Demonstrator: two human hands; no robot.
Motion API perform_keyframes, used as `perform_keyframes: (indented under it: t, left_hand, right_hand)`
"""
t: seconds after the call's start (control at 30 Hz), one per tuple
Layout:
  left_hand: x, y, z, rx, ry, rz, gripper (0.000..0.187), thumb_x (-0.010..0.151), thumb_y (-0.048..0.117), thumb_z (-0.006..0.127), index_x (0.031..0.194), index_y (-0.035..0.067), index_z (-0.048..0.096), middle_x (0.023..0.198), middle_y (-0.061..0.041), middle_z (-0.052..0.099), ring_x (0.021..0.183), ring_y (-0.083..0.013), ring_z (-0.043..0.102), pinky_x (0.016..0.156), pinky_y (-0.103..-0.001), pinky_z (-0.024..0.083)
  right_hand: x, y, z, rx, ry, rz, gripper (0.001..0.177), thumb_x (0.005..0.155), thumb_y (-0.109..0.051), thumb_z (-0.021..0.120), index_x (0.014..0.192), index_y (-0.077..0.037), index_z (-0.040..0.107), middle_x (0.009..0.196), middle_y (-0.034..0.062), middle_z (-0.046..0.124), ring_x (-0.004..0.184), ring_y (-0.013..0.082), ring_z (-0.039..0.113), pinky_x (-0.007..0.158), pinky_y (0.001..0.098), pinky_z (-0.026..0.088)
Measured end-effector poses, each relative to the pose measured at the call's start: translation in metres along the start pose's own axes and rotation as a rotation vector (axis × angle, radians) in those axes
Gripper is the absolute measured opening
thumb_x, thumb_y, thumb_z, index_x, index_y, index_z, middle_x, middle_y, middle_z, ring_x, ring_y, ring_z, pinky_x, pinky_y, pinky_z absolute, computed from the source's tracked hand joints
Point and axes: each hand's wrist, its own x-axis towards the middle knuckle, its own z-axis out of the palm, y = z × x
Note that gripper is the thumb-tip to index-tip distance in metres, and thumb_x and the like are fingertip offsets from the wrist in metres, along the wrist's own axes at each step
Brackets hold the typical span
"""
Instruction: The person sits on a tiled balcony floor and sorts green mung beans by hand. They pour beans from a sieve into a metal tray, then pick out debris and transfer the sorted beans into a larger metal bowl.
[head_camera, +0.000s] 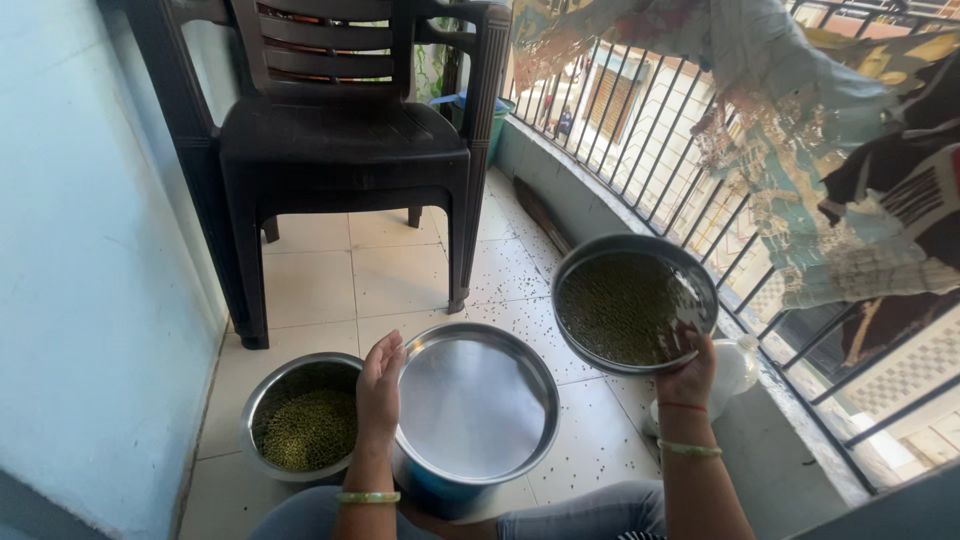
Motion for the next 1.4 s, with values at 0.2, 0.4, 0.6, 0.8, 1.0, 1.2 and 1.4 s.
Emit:
perform_keyframes:
  t: [0.2, 0.4, 0.6, 0.8, 1.0, 1.2, 1.4]
  left_hand:
    - [0.005, 0.0, 0.003, -0.036, -0.069, -0.011, 0.063, 0.092, 0.036, 0.056, 0.144, 0.002, 0.051, 0.149, -0.019, 0.054, 0.141, -0.0288, 0.05, 0.119, -0.041, 0.037]
    - [0.004, -0.007, 0.001, -0.082, -0.103, -0.087, 0.059, 0.092, 0.032, 0.055, 0.142, 0.001, 0.053, 0.144, -0.018, 0.06, 0.139, -0.0266, 0.052, 0.12, -0.039, 0.033]
    - [0.01, -0.017, 0.003, -0.182, -0.071, -0.099, 0.054, 0.093, 0.026, 0.054, 0.14, -0.002, 0.053, 0.141, -0.018, 0.061, 0.137, -0.0221, 0.054, 0.119, -0.037, 0.035]
    - [0.012, -0.023, 0.003, -0.222, -0.094, -0.07, 0.051, 0.096, 0.022, 0.053, 0.14, -0.004, 0.052, 0.14, -0.019, 0.061, 0.136, -0.0248, 0.055, 0.118, -0.037, 0.037]
    - [0.003, -0.014, 0.005, -0.164, -0.101, -0.07, 0.051, 0.096, 0.024, 0.053, 0.14, -0.002, 0.052, 0.142, -0.017, 0.06, 0.138, -0.0226, 0.053, 0.119, -0.036, 0.036]
    - [0.005, -0.02, 0.002, -0.204, -0.117, -0.022, 0.053, 0.096, 0.024, 0.056, 0.14, -0.003, 0.053, 0.144, -0.017, 0.058, 0.141, -0.0255, 0.05, 0.119, -0.038, 0.034]
    - [0.005, -0.023, 0.001, -0.175, -0.128, -0.005, 0.057, 0.094, 0.029, 0.058, 0.142, -0.001, 0.052, 0.146, -0.018, 0.057, 0.143, -0.0265, 0.048, 0.12, -0.039, 0.033]
  right_hand:
    - [0.005, 0.058, 0.036, -0.039, -0.219, -0.04, 0.034, 0.094, -0.017, 0.057, 0.123, -0.002, 0.066, 0.12, 0.0116, 0.07, 0.116, 0.0285, 0.064, 0.102, 0.0431, 0.053]
    - [-0.018, 0.09, 0.039, 0.035, -0.188, 0.041, 0.037, 0.092, -0.016, 0.058, 0.128, -0.007, 0.062, 0.134, 0.0093, 0.063, 0.132, 0.0298, 0.059, 0.105, 0.0498, 0.052]
    - [-0.043, 0.076, 0.074, -0.048, -0.327, -0.029, 0.048, 0.089, -0.015, 0.059, 0.137, -0.006, 0.058, 0.141, 0.0092, 0.059, 0.139, 0.0284, 0.053, 0.115, 0.0495, 0.045]
    - [-0.064, 0.069, 0.101, -0.235, -0.35, -0.033, 0.06, 0.082, -0.009, 0.061, 0.141, -0.007, 0.053, 0.144, 0.0065, 0.056, 0.139, 0.0224, 0.051, 0.117, 0.043, 0.041]
    - [-0.087, 0.07, 0.116, -0.274, -0.462, -0.048, 0.066, 0.084, -0.007, 0.064, 0.148, -0.007, 0.049, 0.148, 0.0058, 0.054, 0.14, 0.0184, 0.048, 0.117, 0.0368, 0.037]
    - [-0.097, 0.071, 0.119, -0.295, -0.601, -0.077, 0.068, 0.088, -0.004, 0.07, 0.152, -0.008, 0.046, 0.153, 0.005, 0.052, 0.144, 0.018, 0.045, 0.126, 0.0381, 0.031]
    - [-0.102, 0.079, 0.117, -0.316, -0.666, -0.078, 0.071, 0.087, 0.001, 0.069, 0.152, -0.008, 0.043, 0.151, 0.0036, 0.053, 0.144, 0.0184, 0.046, 0.125, 0.0408, 0.031]
